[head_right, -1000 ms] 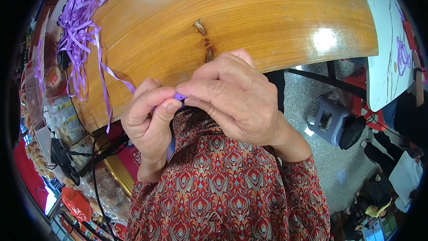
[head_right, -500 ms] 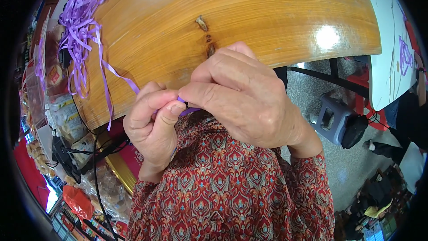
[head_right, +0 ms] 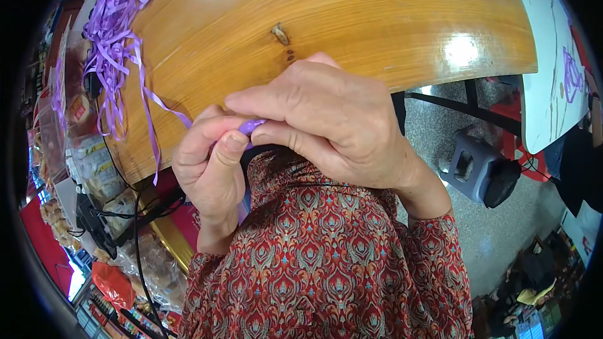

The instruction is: The recorder is tying knots into purple plastic ribbons at a workshop table.

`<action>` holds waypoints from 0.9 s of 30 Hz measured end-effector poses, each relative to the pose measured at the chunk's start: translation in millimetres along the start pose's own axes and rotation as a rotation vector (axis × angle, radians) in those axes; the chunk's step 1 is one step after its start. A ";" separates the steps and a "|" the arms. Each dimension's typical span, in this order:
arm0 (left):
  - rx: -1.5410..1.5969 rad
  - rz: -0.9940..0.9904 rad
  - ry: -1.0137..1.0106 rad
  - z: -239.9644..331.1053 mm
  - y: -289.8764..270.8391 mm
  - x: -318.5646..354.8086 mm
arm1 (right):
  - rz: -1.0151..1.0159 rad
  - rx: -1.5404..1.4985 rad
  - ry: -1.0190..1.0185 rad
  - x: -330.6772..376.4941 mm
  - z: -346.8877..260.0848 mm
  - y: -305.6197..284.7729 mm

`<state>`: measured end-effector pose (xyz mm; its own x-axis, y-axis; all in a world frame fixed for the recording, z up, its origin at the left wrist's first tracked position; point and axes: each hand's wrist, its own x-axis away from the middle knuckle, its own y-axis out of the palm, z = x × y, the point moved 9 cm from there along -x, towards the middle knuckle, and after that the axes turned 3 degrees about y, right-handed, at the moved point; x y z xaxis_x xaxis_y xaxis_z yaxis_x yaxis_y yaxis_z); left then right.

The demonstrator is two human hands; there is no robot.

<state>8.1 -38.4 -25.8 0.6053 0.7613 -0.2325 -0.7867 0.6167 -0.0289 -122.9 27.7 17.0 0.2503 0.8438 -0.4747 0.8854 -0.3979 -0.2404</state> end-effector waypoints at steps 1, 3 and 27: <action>0.001 0.000 0.001 -0.3 -0.1 -0.5 | 0.000 0.001 -0.001 -0.8 -1.0 -0.7; 0.038 -0.005 -0.001 0.9 1.4 0.9 | -0.025 0.055 -0.029 -1.0 -6.1 -1.2; 0.224 0.033 0.203 15.5 15.0 3.1 | 0.072 -0.228 -0.026 21.7 0.8 1.4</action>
<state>0.0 -23.7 -11.9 0.5258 0.7399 -0.4196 -0.7453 0.6385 0.1921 -116.6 45.2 5.7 0.3090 0.8053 -0.5059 0.9317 -0.3631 -0.0089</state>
